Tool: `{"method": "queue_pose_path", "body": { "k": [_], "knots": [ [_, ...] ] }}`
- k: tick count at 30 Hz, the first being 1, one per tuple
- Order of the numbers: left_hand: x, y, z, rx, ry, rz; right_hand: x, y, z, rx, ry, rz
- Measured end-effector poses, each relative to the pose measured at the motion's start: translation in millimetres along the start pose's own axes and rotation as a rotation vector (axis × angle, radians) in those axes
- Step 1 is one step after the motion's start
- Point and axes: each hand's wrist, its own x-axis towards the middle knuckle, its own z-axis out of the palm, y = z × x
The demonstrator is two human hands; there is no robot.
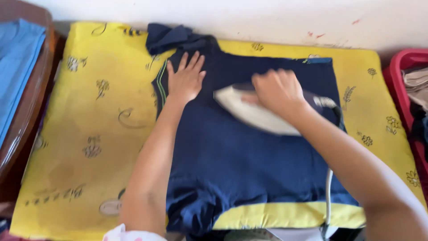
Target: The person irons a dark blue long-sleeved t-shirt with a graphic print on a yellow ironing board. They smooth the fabric with their hands, iron the front and sleeves, flip the shirt to iron the back, and then fold the shirt.
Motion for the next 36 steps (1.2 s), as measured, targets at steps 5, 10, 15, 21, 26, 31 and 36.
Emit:
{"method": "queue_pose_path", "body": {
  "k": [5, 10, 15, 21, 26, 31, 36],
  "knots": [
    [5, -3, -14, -0.017, -0.128, -0.078, 111, 34, 15, 0.009, 0.184, 0.120],
    [19, 7, 15, 0.064, -0.114, -0.154, 74, 30, -4, 0.063, 0.071, 0.088],
    [34, 67, 31, -0.042, -0.016, 0.182, -69, 8, -23, 0.049, -0.186, 0.039],
    [38, 89, 7, -0.026, -0.252, 0.114, -68, 82, -5, 0.059, -0.289, 0.374],
    [38, 92, 7, -0.036, -0.249, 0.094, 0, 200, 69, -0.089, -0.011, 0.512],
    [47, 113, 11, -0.006, -0.264, -0.027, -7, 199, 51, 0.018, -0.156, 0.545],
    [62, 151, 34, -0.036, -0.122, 0.177, -31, 151, 35, -0.055, -0.234, 0.366]
  ]
}}
